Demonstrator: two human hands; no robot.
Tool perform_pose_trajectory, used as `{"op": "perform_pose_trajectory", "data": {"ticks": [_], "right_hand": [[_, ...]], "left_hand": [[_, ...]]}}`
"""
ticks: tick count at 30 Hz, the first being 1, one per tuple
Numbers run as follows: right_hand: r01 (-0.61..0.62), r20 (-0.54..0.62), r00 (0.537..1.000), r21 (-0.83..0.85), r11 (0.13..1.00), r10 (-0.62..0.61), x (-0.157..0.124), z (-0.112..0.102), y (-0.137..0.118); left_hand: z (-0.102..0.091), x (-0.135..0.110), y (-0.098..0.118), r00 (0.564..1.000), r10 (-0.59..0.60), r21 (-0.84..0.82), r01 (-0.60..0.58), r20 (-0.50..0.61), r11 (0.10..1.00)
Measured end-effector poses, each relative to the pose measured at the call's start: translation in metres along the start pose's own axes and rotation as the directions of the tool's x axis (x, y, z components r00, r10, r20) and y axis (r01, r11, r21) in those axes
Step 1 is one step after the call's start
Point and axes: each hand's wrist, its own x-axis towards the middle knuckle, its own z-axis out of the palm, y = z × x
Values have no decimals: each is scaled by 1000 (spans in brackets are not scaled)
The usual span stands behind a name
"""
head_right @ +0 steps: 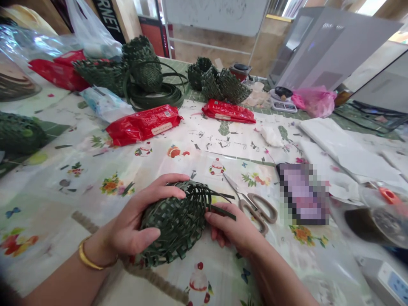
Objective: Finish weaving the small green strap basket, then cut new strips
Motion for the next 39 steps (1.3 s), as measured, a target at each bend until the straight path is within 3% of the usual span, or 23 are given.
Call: {"op": "perform_pose_trajectory", "data": {"ticks": [4,9,16,23,28,33,39], "right_hand": [[-3,69,998,18,1000,2,-2,-3,-2],[15,143,989,58,998,-23,-3,-7,-6],[4,149,989,28,1000,-8,-3,-8,-5],[49,213,976,-2,999,-47,-2,-8,-3],[42,108,993,-11,999,-41,-1,-2,1],[40,53,997,141,989,-48,0,-3,-2],[120,-80,991,178,977,-107,3,4,-2]], "left_hand": [[-5,-2,-7,1000,-15,-133,15,-6,991],[-12,-5,-23,989,-85,-362,36,-120,931],[-10,-3,-16,994,-80,-267,59,-69,962],[-10,-3,-18,995,-68,-305,42,-76,952],[-9,-2,-15,998,-47,-249,36,-37,968],[-10,-3,-15,997,-38,-215,23,-66,976],[-6,-1,-14,996,-5,-121,-5,-90,993]]}}
